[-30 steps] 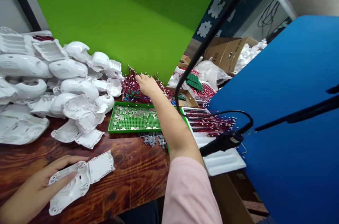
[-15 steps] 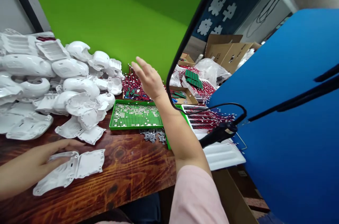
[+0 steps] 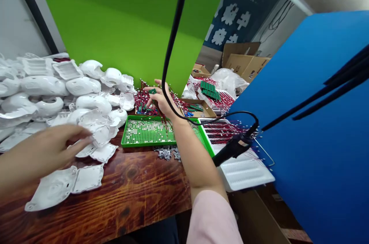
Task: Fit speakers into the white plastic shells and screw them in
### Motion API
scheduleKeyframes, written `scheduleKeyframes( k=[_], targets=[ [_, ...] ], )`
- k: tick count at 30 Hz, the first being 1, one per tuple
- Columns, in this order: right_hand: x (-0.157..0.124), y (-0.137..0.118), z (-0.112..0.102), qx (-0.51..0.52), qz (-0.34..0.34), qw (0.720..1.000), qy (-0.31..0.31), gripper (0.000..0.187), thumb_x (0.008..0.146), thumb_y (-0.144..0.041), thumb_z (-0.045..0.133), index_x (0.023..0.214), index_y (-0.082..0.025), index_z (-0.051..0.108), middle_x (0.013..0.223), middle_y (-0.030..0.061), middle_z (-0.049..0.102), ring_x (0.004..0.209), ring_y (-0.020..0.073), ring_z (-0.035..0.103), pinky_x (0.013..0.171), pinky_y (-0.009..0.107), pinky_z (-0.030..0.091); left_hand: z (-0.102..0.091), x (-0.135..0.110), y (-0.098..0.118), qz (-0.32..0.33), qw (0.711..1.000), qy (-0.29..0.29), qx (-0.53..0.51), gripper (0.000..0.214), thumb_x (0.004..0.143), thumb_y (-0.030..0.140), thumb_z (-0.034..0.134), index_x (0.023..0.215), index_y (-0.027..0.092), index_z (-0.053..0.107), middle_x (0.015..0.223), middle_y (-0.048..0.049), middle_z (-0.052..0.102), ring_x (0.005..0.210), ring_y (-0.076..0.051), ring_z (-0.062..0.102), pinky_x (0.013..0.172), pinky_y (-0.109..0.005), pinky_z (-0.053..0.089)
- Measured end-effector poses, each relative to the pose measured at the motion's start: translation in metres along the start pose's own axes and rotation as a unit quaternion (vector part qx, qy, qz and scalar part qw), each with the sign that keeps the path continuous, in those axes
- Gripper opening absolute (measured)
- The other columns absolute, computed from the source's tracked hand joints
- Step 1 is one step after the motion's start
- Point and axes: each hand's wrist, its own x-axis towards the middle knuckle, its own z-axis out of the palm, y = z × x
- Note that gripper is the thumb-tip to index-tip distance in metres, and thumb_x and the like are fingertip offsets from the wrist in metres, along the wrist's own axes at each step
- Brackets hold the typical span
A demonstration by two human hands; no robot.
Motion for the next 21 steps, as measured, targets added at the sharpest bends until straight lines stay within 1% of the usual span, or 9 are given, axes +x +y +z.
scheduleKeyframes(
  k=[2, 4, 7, 9, 11, 13, 15, 18, 21],
  targets=[
    [-0.005, 0.001, 0.008, 0.033, 0.032, 0.998, -0.035, 0.043, 0.074, -0.012, 0.043, 0.113, -0.024, 0.028, 0.112, 0.0076, 0.069, 0.048, 0.0083, 0.058, 0.040, 0.020, 0.039, -0.010, 0.026, 0.036, 0.035, 0.992, 0.046, -0.112, 0.041, 0.076, 0.058, 0.055, 0.092, 0.024, 0.071, 0.101, -0.0063, 0.071, 0.094, -0.029, 0.062, 0.085, -0.042, 0.044],
    [-0.010, 0.000, 0.015, 0.039, 0.057, 0.995, -0.066, 0.039, 0.074, -0.013, 0.041, 0.110, -0.024, 0.029, 0.094, 0.0028, 0.071, 0.044, 0.0103, 0.058, 0.037, 0.020, 0.037, -0.010, 0.054, 0.063, 0.048, 0.981, 0.063, -0.174, 0.037, 0.077, 0.054, 0.058, 0.096, 0.025, 0.072, 0.104, -0.0036, 0.071, 0.093, -0.023, 0.063, 0.086, -0.037, 0.046],
    [-0.014, -0.001, 0.020, 0.003, 0.090, 0.992, -0.090, 0.036, 0.077, -0.016, 0.041, 0.110, -0.025, 0.032, 0.073, -0.0036, 0.065, 0.040, 0.0133, 0.059, 0.035, 0.020, 0.036, 0.004, 0.089, 0.083, 0.057, 0.953, 0.030, -0.295, 0.037, 0.076, 0.053, 0.065, 0.097, 0.023, 0.074, 0.099, -0.0040, 0.073, 0.091, -0.020, 0.066, 0.085, -0.032, 0.049],
    [-0.014, -0.001, 0.019, -0.034, 0.108, 0.989, -0.095, 0.032, 0.078, -0.015, 0.041, 0.107, -0.024, 0.033, 0.064, -0.0062, 0.060, 0.038, 0.0143, 0.058, 0.033, 0.020, 0.036, 0.015, 0.103, 0.087, 0.056, 0.936, 0.005, -0.348, 0.038, 0.074, 0.050, 0.069, 0.096, 0.020, 0.075, 0.093, -0.0060, 0.074, 0.086, -0.019, 0.067, 0.081, -0.030, 0.051],
    [-0.015, -0.003, 0.016, -0.068, 0.123, 0.984, -0.106, 0.028, 0.079, -0.013, 0.040, 0.103, -0.024, 0.033, 0.060, -0.0074, 0.057, 0.037, 0.0145, 0.057, 0.032, 0.019, 0.036, 0.022, 0.112, 0.089, 0.045, 0.921, -0.021, -0.385, 0.036, 0.070, 0.046, 0.073, 0.090, 0.017, 0.076, 0.088, -0.0082, 0.074, 0.081, -0.019, 0.068, 0.077, -0.029, 0.053],
    [-0.015, -0.004, 0.012, -0.099, 0.135, 0.979, -0.120, 0.026, 0.080, -0.011, 0.039, 0.101, -0.024, 0.034, 0.060, -0.0079, 0.056, 0.038, 0.0144, 0.058, 0.033, 0.019, 0.038, 0.026, 0.117, 0.089, 0.026, 0.908, -0.048, -0.416, 0.031, 0.066, 0.040, 0.077, 0.084, 0.014, 0.076, 0.084, -0.0098, 0.073, 0.077, -0.018, 0.067, 0.074, -0.028, 0.053],
    [-0.014, -0.003, 0.008, -0.127, 0.150, 0.973, -0.123, 0.023, 0.082, -0.011, 0.042, 0.100, -0.024, 0.035, 0.063, -0.0079, 0.056, 0.042, 0.0141, 0.061, 0.036, 0.020, 0.042, 0.028, 0.120, 0.090, 0.002, 0.895, -0.066, -0.442, 0.027, 0.064, 0.035, 0.079, 0.079, 0.013, 0.075, 0.077, -0.0097, 0.072, 0.072, -0.017, 0.066, 0.071, -0.027, 0.053],
    [-0.008, 0.004, 0.000, -0.157, 0.174, 0.966, -0.111, 0.012, 0.087, -0.018, 0.050, 0.094, -0.022, 0.041, 0.068, -0.0055, 0.059, 0.045, 0.0128, 0.063, 0.038, 0.020, 0.046, 0.030, 0.126, 0.092, -0.042, 0.880, -0.060, -0.470, 0.027, 0.062, 0.031, 0.081, 0.078, 0.011, 0.072, 0.070, -0.0074, 0.069, 0.066, -0.015, 0.064, 0.070, -0.027, 0.054],
    [0.001, 0.015, -0.007, -0.161, 0.178, 0.964, -0.117, 0.007, 0.088, -0.022, 0.054, 0.085, -0.020, 0.048, 0.066, -0.0032, 0.062, 0.048, 0.0123, 0.064, 0.042, 0.020, 0.049, 0.035, 0.131, 0.092, -0.075, 0.869, -0.051, -0.486, 0.033, 0.058, 0.032, 0.084, 0.077, 0.011, 0.069, 0.069, -0.0056, 0.067, 0.068, -0.014, 0.064, 0.072, -0.028, 0.056]
  ],
)
